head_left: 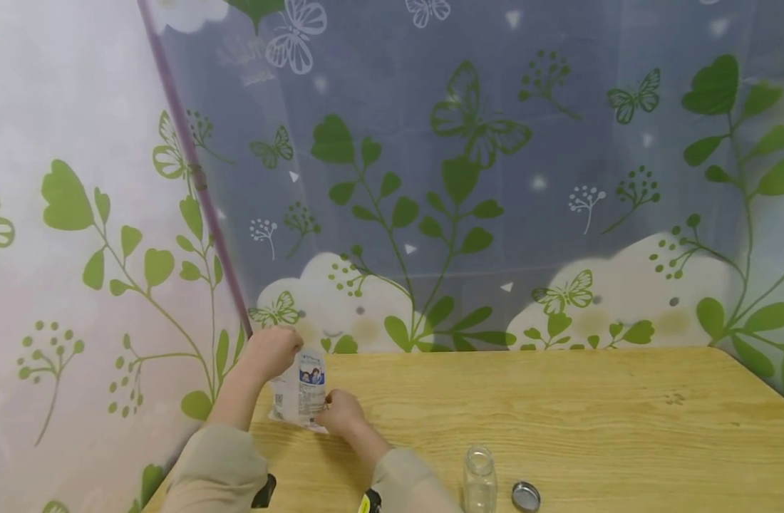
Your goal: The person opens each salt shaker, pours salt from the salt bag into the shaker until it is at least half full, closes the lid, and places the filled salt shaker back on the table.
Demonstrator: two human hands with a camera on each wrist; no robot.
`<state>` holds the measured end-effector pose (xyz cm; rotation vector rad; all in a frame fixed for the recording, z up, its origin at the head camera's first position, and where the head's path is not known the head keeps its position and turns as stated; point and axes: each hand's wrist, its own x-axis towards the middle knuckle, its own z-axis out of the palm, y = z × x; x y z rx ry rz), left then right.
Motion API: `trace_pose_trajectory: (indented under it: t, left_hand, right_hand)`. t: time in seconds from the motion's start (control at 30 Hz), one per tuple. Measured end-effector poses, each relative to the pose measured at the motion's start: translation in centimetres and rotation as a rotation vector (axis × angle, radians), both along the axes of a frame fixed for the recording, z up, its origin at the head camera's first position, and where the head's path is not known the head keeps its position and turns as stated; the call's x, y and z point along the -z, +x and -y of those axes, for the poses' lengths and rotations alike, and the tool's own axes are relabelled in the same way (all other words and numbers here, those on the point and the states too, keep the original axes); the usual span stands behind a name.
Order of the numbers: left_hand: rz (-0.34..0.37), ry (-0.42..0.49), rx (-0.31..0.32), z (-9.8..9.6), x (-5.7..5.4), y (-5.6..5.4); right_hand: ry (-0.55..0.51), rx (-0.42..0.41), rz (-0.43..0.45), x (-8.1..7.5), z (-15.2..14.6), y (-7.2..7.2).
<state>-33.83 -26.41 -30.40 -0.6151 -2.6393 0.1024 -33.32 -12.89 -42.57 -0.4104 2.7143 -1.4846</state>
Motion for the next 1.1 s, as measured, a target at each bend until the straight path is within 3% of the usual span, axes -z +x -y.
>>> trace_pose_trajectory:
  t: [0.13, 0.37, 0.63, 0.8, 1.1]
  left_hand:
    - [0.013, 0.002, 0.019, 0.0, -0.6, 0.1]
    - [0.031, 0.021, 0.020, -0.2, -2.1, 0.4]
    - [-0.010, 0.102, -0.029, -0.3, -4.6, 0.8]
    - [-0.046, 0.171, -0.017, 0.2, -6.3, 1.0]
    - [-0.037, 0.255, -0.023, 0.9, -7.7, 1.5]
  right_hand:
    - [0.003, 0.011, -0.007, -0.1, -0.2, 0.0]
    - [-0.094, -0.027, 0.020, -1.0, -0.7, 0.2]
    - [-0.112, -0.062, -0.001, -4.1, -1.5, 0.1]
    - [-0.132, -0.058, 0.016, -6.2, -2.1, 0.1]
    - [-0.158, -0.054, 0.065, -9.1, -3.1, 1.5]
